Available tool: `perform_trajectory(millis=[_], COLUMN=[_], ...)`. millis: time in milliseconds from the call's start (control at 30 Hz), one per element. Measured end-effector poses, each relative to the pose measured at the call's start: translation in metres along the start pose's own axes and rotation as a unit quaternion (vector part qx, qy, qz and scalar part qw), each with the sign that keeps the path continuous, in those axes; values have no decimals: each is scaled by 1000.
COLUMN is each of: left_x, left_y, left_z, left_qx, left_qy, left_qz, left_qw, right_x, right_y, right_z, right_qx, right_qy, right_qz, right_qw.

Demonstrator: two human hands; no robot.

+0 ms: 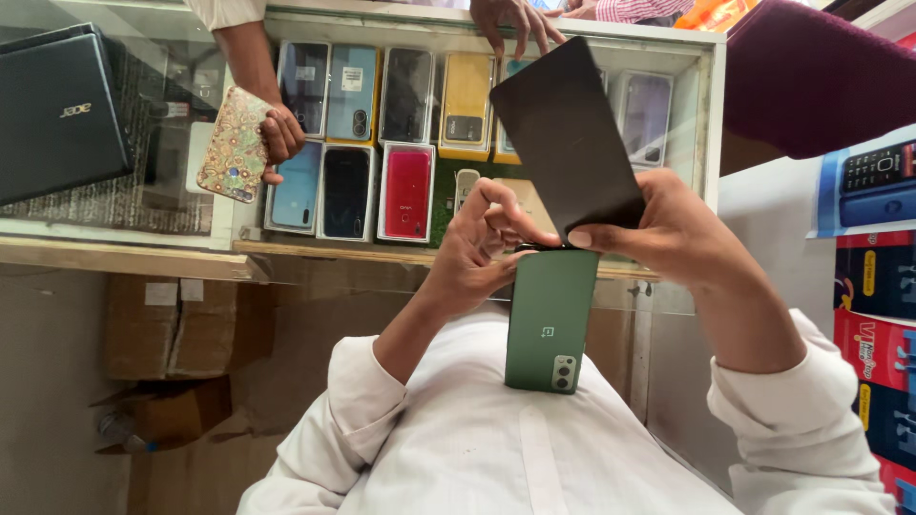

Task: The person removes the back cover of a green smartphone using a prying tool and a heat gun. They separate the back panel from the chassis, then use a screwdriver to remove screws from the back cover. The person continues to pry and adjust the back cover while working at a counter with other phones visible in a display case.

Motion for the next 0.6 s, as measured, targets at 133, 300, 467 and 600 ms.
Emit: perform_trajectory(millis=[133,300,467,600], left_x=[-3,-5,-8,-11], left_y=[-1,0,-4,-6], left_z=[1,5,9,14], left_qx=[-1,-16,-22,-27], left_qy=[2,7,1,-21], left_qz=[-3,1,-1,-6], left_qw=[1000,1000,1000,999], right_x=[4,8,9,-2], right_y=[5,8,8,6], right_z=[11,10,5,-14], right_qx=[-21,-21,-72,31], right_qy=[-21,18,28,55], right_qz=[49,72,95,77], right_qw=[998,997,993,995])
Point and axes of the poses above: each hand's wrist, its own x-axis towards the middle knuckle, its own y-axis out of the palm, z = x × y, the point moved 10 cm from there along x, towards the middle knuckle, and after that the axes turned 4 degrees about y, right-handed, at the moved point
